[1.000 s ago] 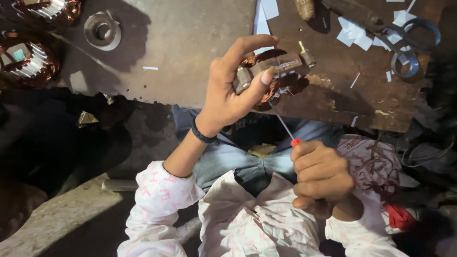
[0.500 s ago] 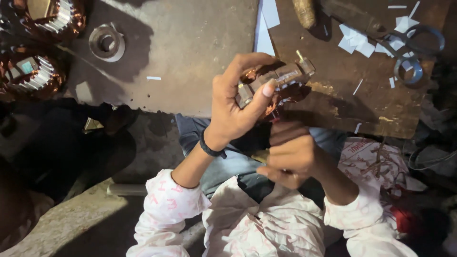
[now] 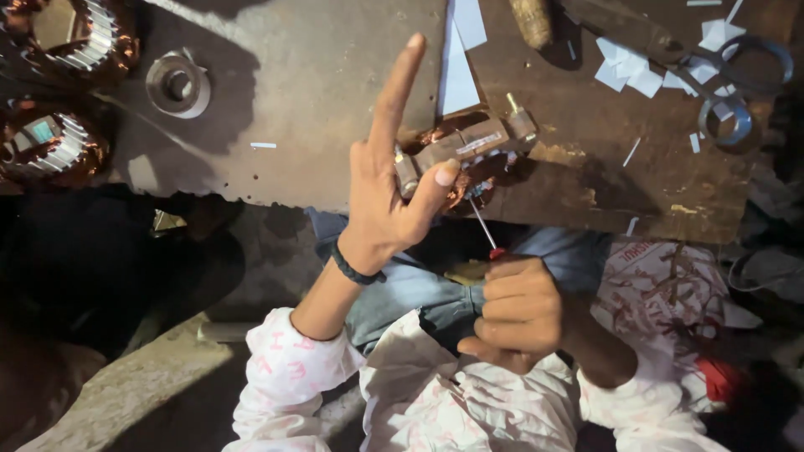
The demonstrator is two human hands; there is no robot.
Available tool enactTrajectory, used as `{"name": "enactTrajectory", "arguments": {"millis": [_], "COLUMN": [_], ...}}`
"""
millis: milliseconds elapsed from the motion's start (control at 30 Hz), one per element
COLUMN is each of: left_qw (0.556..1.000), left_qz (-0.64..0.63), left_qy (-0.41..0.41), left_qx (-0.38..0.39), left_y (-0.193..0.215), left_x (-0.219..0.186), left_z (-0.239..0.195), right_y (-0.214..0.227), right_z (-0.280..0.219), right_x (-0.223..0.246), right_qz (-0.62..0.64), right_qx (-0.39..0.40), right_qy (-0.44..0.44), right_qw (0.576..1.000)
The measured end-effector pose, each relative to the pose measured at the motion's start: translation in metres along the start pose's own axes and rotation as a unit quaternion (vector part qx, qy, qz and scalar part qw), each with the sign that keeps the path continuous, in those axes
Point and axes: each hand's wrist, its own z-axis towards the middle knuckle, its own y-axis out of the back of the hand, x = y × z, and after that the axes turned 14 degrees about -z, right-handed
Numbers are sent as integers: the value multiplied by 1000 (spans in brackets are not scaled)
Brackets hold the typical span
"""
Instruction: Winding copper wire into the slots of an electric motor stator on a workshop table.
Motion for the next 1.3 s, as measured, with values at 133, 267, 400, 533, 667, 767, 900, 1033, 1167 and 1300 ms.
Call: {"name": "enactTrajectory", "arguments": {"millis": [133, 267, 400, 533, 667, 767, 900, 1033, 1167, 1300], "left_qw": [998, 999, 998, 993, 995, 992, 990, 993, 993, 999], "left_qz": [46, 15, 15, 0, 32, 49, 49, -3, 102, -11], "left_qy": [-12, 20, 52, 87, 20, 26, 38, 59, -60, -45], "left_qx": [27, 35, 41, 83, 97, 115, 126, 98, 19, 20], "left_y": [8, 7, 13, 21, 24, 27, 22, 11, 8, 1], "left_x": [12, 4, 9, 7, 14, 8, 0, 15, 22, 21], "left_z": [-8, -7, -12, -8, -13, -13, -12, -24, -23, -12], "right_y": [2, 1, -1, -3, -4, -5, -7, -7, -8, -2], "right_z": [-1, -1, -2, -1, -3, -4, 1, 0, 1, 11], "right_x": [-4, -3, -6, -8, -8, -8, -9, -14, -18, -21], "right_qz": [-10, -47, -63, -59, -62, -73, -101, -111, -109, -87], "right_qx": [17, 59, 83, 82, 79, 79, 81, 98, 93, 85], "right_qy": [22, 46, 45, 53, 54, 57, 77, 83, 85, 56], "right_qw": [1000, 996, 994, 994, 994, 993, 989, 986, 986, 991]}}
